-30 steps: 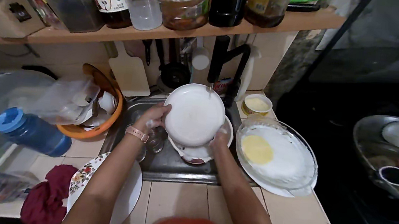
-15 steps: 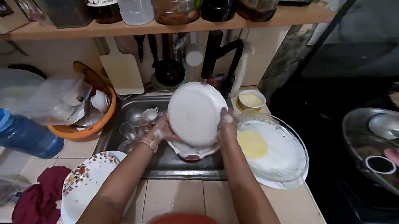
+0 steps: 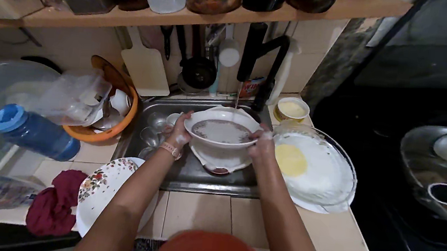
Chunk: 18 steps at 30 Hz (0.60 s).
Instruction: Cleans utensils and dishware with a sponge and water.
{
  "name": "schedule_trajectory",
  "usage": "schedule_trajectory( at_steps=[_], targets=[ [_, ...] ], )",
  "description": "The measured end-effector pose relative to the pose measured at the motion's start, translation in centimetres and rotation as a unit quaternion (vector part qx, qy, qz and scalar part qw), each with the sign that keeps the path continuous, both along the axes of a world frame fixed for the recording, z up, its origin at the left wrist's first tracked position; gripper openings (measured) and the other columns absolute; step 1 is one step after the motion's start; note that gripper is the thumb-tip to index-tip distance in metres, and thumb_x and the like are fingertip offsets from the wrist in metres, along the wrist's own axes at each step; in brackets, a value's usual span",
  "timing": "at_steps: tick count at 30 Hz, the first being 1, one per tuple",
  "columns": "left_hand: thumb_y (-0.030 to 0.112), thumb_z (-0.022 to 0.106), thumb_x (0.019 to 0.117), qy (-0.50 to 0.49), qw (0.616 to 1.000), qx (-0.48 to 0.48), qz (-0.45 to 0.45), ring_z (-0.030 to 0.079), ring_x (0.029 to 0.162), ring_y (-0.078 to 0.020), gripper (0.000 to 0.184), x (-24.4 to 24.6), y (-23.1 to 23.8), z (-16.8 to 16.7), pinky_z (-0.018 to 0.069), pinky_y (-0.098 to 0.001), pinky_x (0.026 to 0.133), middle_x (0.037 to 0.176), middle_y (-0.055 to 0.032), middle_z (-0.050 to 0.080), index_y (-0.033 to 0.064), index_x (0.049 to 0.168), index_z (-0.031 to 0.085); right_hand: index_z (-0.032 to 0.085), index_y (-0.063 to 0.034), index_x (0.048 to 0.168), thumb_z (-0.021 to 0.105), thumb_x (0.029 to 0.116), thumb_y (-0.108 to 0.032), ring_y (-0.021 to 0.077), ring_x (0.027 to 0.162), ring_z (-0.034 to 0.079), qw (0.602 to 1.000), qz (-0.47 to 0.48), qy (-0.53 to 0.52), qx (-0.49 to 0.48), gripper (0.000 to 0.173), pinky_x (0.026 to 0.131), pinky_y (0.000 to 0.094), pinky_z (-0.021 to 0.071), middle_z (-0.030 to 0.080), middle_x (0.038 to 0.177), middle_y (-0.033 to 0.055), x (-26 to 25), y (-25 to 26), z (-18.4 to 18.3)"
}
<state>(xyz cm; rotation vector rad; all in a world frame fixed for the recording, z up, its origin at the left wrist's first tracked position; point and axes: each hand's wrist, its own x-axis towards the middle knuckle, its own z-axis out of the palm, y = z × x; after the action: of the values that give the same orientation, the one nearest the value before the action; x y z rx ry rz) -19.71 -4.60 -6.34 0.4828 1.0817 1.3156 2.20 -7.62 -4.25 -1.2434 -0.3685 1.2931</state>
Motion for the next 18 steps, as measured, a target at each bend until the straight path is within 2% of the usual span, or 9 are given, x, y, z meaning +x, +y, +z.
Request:
schedule_trajectory(
  at_steps=[1,3,6,9,10,13,14,16,18],
  targets=[
    [0.027,0.041,0.1055,0.001,0.999,-0.030,-0.018,0.066,0.088,-0.0176,0.029,-0.1,0.0,-0.1,0.0573,-0.0350,0.072,0.103,-0.0077,0.066,0.0112,0.125,0.054,0.030,-0.0146,0.158,0.044,0.0853,0.014,0.0270,0.101,0.058,1.000,0.002,-0.019,0.007,0.079,0.078,0.0461,0.0522,0.051,0.135,0.0189,0.1,-0.1,0.0],
    [0.037,0.038,0.1096,0.026,0.992,-0.090,-0.087,0.067,0.083,-0.0168,0.036,-0.3,-0.2,-0.4,0.0573,-0.0332,0.069,0.101,-0.0084,0.067,0.0098,0.127,0.054,0.027,-0.0169,0.160,0.043,0.0889,0.013,0.0286,0.116,0.058,0.998,0.004,-0.057,0.040,0.079,0.087,0.0486,0.0533,0.047,0.148,0.0184,0.2,-0.3,-0.2],
    [0.036,0.038,0.1115,0.104,0.968,-0.137,-0.184,0.065,0.071,-0.0135,0.036,-0.3,-0.8,-0.6,0.0558,-0.0275,0.062,0.093,-0.0075,0.065,0.0068,0.127,0.052,0.031,-0.0129,0.159,0.045,0.1025,0.000,0.0256,0.120,0.060,0.992,-0.018,-0.080,0.093,0.060,0.094,0.0452,0.0538,0.049,0.147,0.0181,-0.2,-0.1,-1.4],
    [0.028,0.044,0.1103,0.187,0.962,-0.107,-0.166,0.060,0.065,-0.0103,0.031,0.2,-1.4,0.9,0.0521,-0.0242,0.056,0.092,-0.0073,0.065,0.0047,0.128,0.053,0.034,-0.0087,0.156,0.042,0.1098,-0.011,0.0241,0.120,0.060,0.995,-0.042,-0.058,0.075,0.047,0.097,0.0430,0.0532,0.052,0.143,0.0187,-1.2,0.1,-2.7],
    [0.025,0.045,0.1095,0.229,0.958,-0.094,-0.147,0.058,0.067,-0.0105,0.031,0.4,-1.5,2.0,0.0499,-0.0251,0.058,0.096,-0.0079,0.063,0.0046,0.131,0.052,0.034,-0.0088,0.155,0.042,0.1107,-0.013,0.0249,0.118,0.060,0.997,-0.043,-0.045,0.046,0.045,0.095,0.0434,0.0535,0.053,0.142,0.0192,-1.6,0.1,-3.1],
    [0.020,0.044,0.1101,0.350,0.927,-0.059,-0.123,0.062,0.081,-0.0176,0.033,0.7,-0.2,4.4,0.0549,-0.0330,0.071,0.104,-0.0149,0.062,-0.0008,0.135,0.049,0.040,-0.0003,0.150,0.045,0.1105,-0.014,0.0337,0.118,0.059,0.997,-0.011,-0.058,-0.052,0.042,0.094,0.0482,0.0525,0.053,0.139,0.0271,-2.7,0.7,-5.1],
    [0.020,0.044,0.1105,0.404,0.905,-0.044,-0.128,0.065,0.089,-0.0222,0.034,0.9,0.0,5.2,0.0562,-0.0384,0.078,0.110,-0.0192,0.064,-0.0027,0.135,0.052,0.040,0.0031,0.149,0.046,0.1101,-0.013,0.0361,0.121,0.058,0.994,0.012,-0.074,-0.076,0.042,0.098,0.0491,0.0514,0.051,0.141,0.0295,-3.0,0.9,-5.7],
    [0.018,0.043,0.1103,0.512,0.846,-0.015,-0.147,0.064,0.107,-0.0348,0.036,1.2,0.3,7.1,0.0512,-0.0517,0.094,0.121,-0.0274,0.062,-0.0053,0.136,0.053,0.039,0.0096,0.147,0.049,0.1083,-0.008,0.0380,0.127,0.054,0.987,0.056,-0.105,-0.105,0.044,0.104,0.0490,0.0466,0.048,0.143,0.0325,-3.7,1.2,-6.3],
    [0.015,0.045,0.1084,0.603,0.782,0.012,-0.156,0.062,0.115,-0.0423,0.037,1.9,0.1,8.8,0.0478,-0.0593,0.099,0.124,-0.0309,0.062,-0.0058,0.137,0.052,0.041,0.0091,0.145,0.049,0.1079,-0.007,0.0359,0.122,0.056,0.983,0.090,-0.107,-0.117,0.042,0.101,0.0471,0.0481,0.050,0.141,0.0313,-4.6,1.9,-6.7]
  ],
)
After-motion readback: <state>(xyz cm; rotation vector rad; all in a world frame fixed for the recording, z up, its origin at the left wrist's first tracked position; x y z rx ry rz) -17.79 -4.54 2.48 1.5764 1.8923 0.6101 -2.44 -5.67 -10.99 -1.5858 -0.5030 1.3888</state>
